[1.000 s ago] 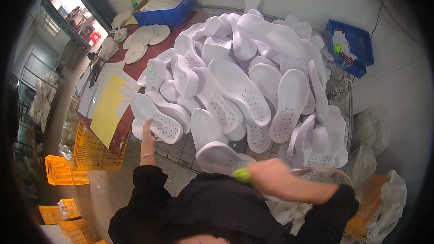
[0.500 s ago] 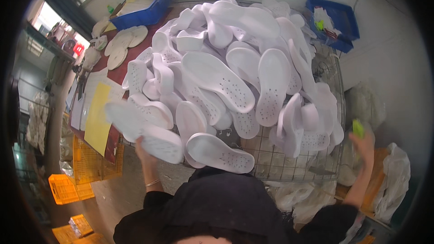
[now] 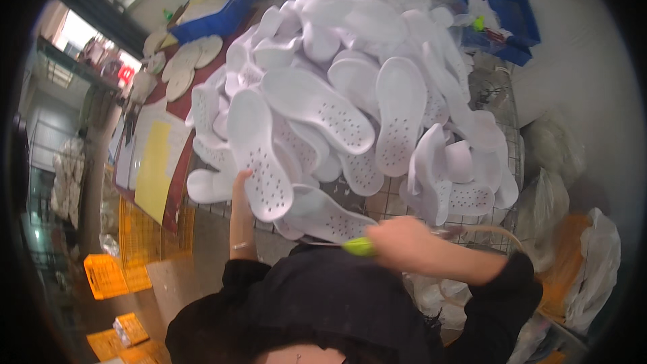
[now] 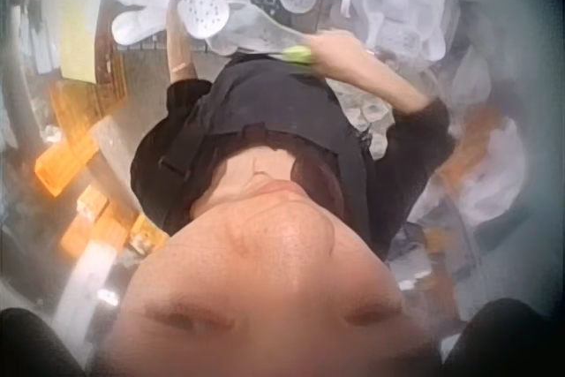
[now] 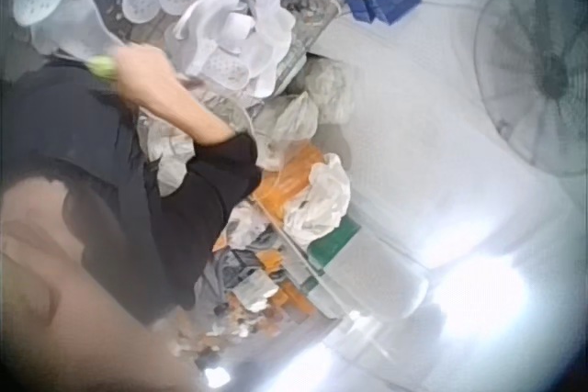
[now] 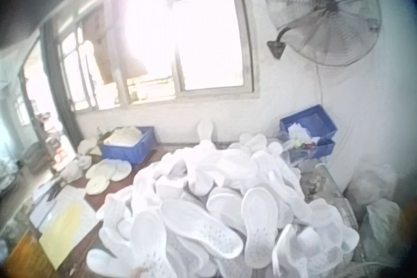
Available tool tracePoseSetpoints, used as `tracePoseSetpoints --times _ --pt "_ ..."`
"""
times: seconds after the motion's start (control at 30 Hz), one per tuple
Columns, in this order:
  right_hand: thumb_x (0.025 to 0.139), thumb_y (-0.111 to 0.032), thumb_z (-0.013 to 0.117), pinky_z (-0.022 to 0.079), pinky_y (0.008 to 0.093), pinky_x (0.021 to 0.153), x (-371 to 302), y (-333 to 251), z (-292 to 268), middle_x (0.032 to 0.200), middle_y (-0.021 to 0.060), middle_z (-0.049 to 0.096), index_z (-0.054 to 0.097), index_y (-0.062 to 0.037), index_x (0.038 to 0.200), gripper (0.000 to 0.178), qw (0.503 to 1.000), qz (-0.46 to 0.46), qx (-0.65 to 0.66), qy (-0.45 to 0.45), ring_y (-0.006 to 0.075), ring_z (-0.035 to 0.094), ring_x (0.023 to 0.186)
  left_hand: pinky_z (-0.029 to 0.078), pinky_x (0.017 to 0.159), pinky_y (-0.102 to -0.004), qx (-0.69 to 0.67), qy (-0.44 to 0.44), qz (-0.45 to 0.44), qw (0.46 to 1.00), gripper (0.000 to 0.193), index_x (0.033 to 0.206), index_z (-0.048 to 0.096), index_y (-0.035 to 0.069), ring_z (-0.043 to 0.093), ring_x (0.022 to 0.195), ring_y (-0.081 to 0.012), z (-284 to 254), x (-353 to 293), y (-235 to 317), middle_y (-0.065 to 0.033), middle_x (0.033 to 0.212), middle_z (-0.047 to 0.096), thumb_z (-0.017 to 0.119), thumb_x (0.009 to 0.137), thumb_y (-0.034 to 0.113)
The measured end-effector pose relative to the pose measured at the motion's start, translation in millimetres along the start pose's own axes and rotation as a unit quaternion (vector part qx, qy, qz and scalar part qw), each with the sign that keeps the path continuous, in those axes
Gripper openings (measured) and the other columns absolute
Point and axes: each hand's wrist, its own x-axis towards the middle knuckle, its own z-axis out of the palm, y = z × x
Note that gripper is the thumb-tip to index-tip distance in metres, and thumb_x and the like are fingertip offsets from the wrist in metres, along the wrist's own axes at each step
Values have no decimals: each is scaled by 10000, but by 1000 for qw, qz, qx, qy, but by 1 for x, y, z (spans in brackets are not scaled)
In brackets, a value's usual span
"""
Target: The person picks white shoe insoles from a wire rack, inspects them, and places them into a clear plastic bag. They repeatedly gather insoles, align them, and pack them into the bag while moving between the rack and nearby crates.
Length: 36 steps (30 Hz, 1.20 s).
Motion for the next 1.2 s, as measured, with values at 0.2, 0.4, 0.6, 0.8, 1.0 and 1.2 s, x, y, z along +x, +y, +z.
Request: tracePoseSetpoints --times 0.2,0.4,0.6,0.8,1.0,1.2 --pt "898 -241 606 480 364 731 -73 203 99 849 163 649 577 12 1112 333 715 295 147 616 280 618 755 537 858 -381 42 72 152 985 520 1256 445 -44 626 990 -273 45 -5 -7 -153 1107 590 542 787 157" --pt "841 -145 649 393 418 943 -14 124 83 1169 176 555 595 -3 1124 321 691 316 -30 650 327 510 1115 425 927 -304 100 28 314 944 537 1277 403 -48 523 1045 -169 120 -32 -17 -107 1152 518 530 758 2" --pt "809 -34 668 507 337 606 65 -4 58 837 122 654 630 -15 920 119 751 -26 231 618 268 646 675 387 942 -319 204 65 419 882 577 1280 350 -52 484 1024 -173 144 -48 -30 -116 1142 462 520 729 -9" --pt "769 -19 678 502 338 552 93 -19 66 808 144 646 600 -1 845 110 758 10 140 636 286 639 645 392 928 -353 316 87 512 794 611 1238 330 -56 480 1036 -200 139 -60 -40 -144 1138 446 574 679 -14" --pt "755 -49 671 494 336 534 100 -23 58 721 125 646 597 -11 826 109 731 43 273 624 238 648 615 432 892 -353 370 27 577 728 472 1155 405 -100 534 990 -206 132 -74 -35 -150 1078 517 543 709 -30" --pt "846 -115 497 375 271 484 104 -22 46 611 31 522 539 -24 824 103 716 28 505 481 81 462 523 474 827 -325 380 25 595 708 442 1154 446 -127 583 933 -230 129 -78 -32 -173 1079 563 523 730 -28"
